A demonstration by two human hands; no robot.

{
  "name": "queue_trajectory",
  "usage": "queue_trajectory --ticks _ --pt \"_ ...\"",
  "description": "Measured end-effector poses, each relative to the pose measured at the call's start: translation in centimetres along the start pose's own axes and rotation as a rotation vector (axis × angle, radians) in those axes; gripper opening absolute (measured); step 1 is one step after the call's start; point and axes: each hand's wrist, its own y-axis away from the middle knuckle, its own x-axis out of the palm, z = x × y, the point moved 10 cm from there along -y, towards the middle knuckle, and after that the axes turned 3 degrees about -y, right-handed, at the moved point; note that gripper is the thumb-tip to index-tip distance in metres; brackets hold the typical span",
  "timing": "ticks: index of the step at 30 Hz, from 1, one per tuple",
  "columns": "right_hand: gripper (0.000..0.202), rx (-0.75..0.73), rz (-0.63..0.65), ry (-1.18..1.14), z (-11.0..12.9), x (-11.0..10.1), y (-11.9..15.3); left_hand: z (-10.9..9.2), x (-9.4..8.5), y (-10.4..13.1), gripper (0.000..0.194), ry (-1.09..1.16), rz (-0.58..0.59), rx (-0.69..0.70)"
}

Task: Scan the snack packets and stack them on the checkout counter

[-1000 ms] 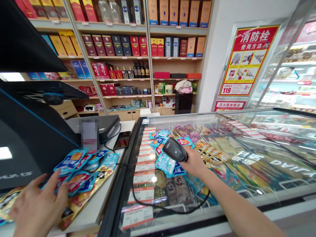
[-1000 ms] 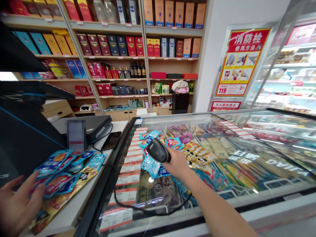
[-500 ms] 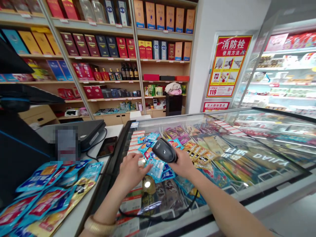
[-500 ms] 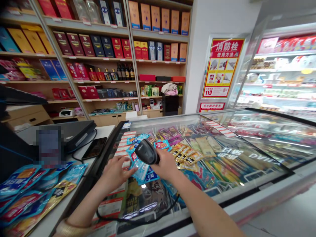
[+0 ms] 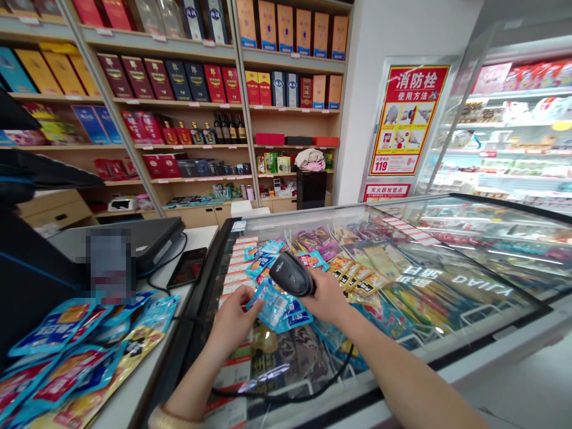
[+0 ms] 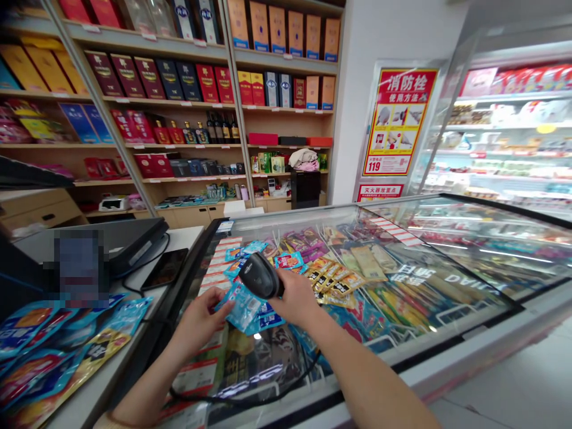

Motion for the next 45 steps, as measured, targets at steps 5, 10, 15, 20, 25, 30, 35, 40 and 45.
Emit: queue_trajectory --ticks 5,10,15,20,25,30,35,40,45 --pt "0.021 0.001 0.031 0.010 0.4 0.2 0.1 0.8 -2.0 0.4 0.047 0.385 -0.107 -0.143" --pt "0.016 0.005 0.105 0.071 0.7 0.8 0.2 1.8 -5.1 0.5 0.049 0.532 -0.345 -0.162" --pt "0.020 -0.025 0.168 0.072 1.0 1.4 0.4 2.4 -6.2 0.3 0.049 0.557 -0.433 -0.156" --pt "0.017 -0.022 0.227 0.102 1.3 1.9 0.5 2.0 -6.3 0.3 0.046 0.523 -0.422 -0.115" --pt "0.017 -0.016 0.235 0.096 1.2 2.0 0.5 1.6 -6.4 0.3 0.046 0.461 -0.428 -0.082" --pt "0.018 -0.025 0.225 0.093 1.2 2.0 0.5 1.6 -6.4 0.3 0.046 0.465 -0.432 -0.085" --pt "0.016 -0.029 0.233 0.092 1.4 2.0 0.5 1.2 -6.5 0.4 0.045 0.423 -0.429 -0.073" --pt "0.014 -0.031 0.233 0.092 1.3 2.0 0.4 1.1 -6.5 0.5 0.046 0.437 -0.439 -0.085" --pt "0.014 -0.024 0.239 0.095 1.3 2.0 0.4 1.0 -6.5 0.5 0.046 0.453 -0.438 -0.091"
